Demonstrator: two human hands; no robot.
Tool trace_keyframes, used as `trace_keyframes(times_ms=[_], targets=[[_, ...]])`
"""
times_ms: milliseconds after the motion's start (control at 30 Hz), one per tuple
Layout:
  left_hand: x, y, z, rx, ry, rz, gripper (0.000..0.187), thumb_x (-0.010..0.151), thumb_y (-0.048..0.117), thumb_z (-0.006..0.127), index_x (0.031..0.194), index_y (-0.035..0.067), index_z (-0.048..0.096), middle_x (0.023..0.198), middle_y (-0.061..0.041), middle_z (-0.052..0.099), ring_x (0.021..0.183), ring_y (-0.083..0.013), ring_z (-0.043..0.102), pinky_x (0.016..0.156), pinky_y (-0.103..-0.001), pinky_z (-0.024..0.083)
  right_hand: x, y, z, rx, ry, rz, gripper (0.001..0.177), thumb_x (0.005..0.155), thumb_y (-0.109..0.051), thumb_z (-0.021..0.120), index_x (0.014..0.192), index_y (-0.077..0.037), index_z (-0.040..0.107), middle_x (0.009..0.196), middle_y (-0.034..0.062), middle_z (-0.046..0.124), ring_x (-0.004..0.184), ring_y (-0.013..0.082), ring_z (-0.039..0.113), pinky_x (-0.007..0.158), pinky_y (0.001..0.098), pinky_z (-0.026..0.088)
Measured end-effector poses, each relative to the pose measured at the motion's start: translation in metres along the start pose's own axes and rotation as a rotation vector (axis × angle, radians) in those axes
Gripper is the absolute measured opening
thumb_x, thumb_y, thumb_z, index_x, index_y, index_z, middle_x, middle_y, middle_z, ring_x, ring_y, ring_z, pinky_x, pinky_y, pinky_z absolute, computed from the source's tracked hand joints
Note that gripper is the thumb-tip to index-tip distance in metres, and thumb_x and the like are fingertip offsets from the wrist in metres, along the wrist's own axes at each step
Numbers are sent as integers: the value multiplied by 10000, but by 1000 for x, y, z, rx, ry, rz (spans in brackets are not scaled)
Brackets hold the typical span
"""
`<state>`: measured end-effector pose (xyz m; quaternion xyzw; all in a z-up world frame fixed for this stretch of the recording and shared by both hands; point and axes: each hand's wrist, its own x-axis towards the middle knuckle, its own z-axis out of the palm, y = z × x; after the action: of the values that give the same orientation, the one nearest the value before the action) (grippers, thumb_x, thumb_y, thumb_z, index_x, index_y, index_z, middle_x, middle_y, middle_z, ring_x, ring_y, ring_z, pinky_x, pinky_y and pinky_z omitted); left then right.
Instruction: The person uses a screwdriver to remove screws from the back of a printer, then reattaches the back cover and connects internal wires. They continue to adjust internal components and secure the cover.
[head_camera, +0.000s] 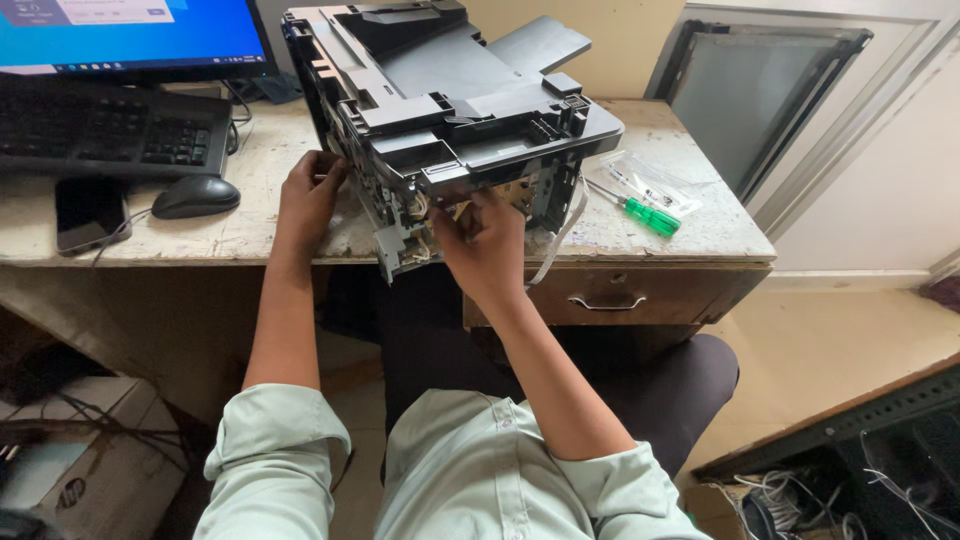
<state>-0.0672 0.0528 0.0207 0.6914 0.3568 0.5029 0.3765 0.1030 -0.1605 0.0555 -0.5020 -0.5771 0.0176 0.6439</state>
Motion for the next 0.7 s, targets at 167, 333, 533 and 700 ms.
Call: trace_keyframes(times_ms=[167, 333, 533, 700], targets=[[1, 2, 1, 49, 7, -18, 277, 1017, 255, 650, 1135, 6, 672, 1049, -92, 727, 938, -180, 665, 824, -313, 532, 2, 2, 1, -6, 7, -112, 85, 962, -42, 689, 1039, -12, 671, 744, 34, 714, 538, 60, 653, 495, 222, 451], [-4, 9, 1, 47, 1, -50, 294, 1019, 271, 641, 1150, 9, 670, 1079, -100, 731, 982, -186, 677, 861, -320, 532, 3, -2, -6, -25, -87, -66, 186, 853, -42, 738, 1013, 1, 652, 882, 81, 756, 514, 85, 619, 479, 242, 444], [-8, 23, 0, 63, -12, -86, 306, 1018, 287, 631, 1166, 21, 662, 1101, -102, 726, 1008, -194, 680, 884, -335, 540, 14, -6, -9, -162, -138, 41, 216, 801, -110, 786, 992, -30, 723, 651, 46, 706, 502, 84, 644, 514, 260, 482], [-11, 24, -1, 39, -27, -122, 281, 1021, 282, 628, 1153, 37, 668, 1078, -99, 725, 980, -194, 672, 876, -342, 533, 16, -3, -6, -282, -146, 62, 191, 807, -124, 796, 982, -54, 764, 528, 53, 654, 411, 124, 595, 493, 282, 447]])
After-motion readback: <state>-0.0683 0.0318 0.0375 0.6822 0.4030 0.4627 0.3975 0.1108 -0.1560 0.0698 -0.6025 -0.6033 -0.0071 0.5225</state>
